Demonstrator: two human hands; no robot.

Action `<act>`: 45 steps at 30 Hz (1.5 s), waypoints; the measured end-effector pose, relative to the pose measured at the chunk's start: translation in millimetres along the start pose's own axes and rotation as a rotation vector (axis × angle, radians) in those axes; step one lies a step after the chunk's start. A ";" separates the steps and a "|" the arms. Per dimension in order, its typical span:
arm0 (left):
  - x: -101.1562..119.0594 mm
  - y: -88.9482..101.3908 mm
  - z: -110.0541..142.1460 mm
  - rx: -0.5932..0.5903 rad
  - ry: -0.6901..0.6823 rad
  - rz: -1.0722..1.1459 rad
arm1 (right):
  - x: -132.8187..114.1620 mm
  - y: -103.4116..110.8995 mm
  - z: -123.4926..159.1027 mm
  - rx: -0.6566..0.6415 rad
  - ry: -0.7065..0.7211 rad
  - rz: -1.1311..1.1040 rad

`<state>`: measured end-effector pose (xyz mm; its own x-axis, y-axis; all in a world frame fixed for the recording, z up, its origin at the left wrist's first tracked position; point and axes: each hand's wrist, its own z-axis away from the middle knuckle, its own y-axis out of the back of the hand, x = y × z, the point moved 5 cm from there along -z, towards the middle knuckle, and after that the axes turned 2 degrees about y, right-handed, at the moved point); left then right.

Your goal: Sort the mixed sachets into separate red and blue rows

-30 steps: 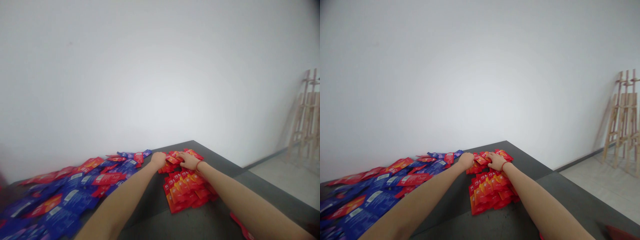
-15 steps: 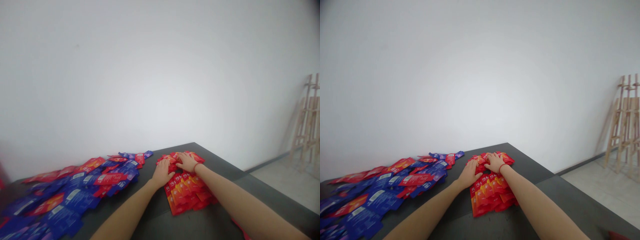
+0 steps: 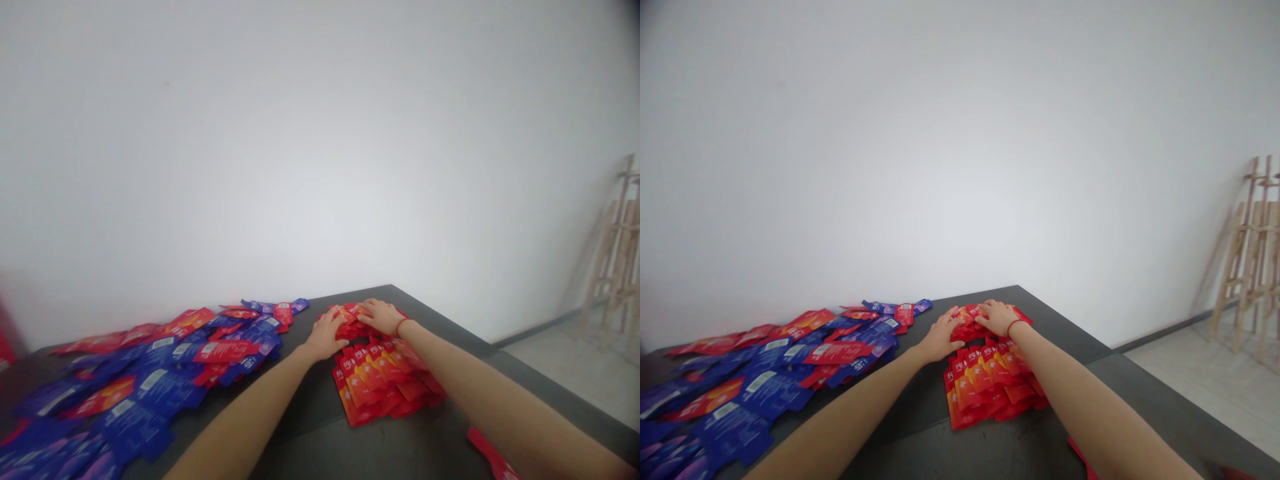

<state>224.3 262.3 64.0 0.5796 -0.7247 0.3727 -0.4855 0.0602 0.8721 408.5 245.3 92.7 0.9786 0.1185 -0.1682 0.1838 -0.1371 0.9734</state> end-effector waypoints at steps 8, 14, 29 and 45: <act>-0.2 -10.1 -10.6 -0.037 0.000 0.001 | 39.2 -6.3 -2.3 -0.041 -0.090 -0.043; 1.2 -9.2 -4.5 -0.038 -0.108 -0.007 | 21.4 -13.9 2.0 -0.055 -0.025 -0.039; -3.0 -12.5 -17.6 0.051 -0.061 -0.072 | 5.6 -1.3 6.3 0.012 -0.054 0.065; 27.1 2.0 -59.5 -0.094 0.155 -0.402 | -11.9 -2.8 -3.6 0.018 0.181 0.011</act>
<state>277.9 283.7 94.7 0.8054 -0.5917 0.0346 -0.1438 -0.1384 0.9799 396.0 247.8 92.6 0.9482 0.2920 -0.1252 0.1766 -0.1568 0.9717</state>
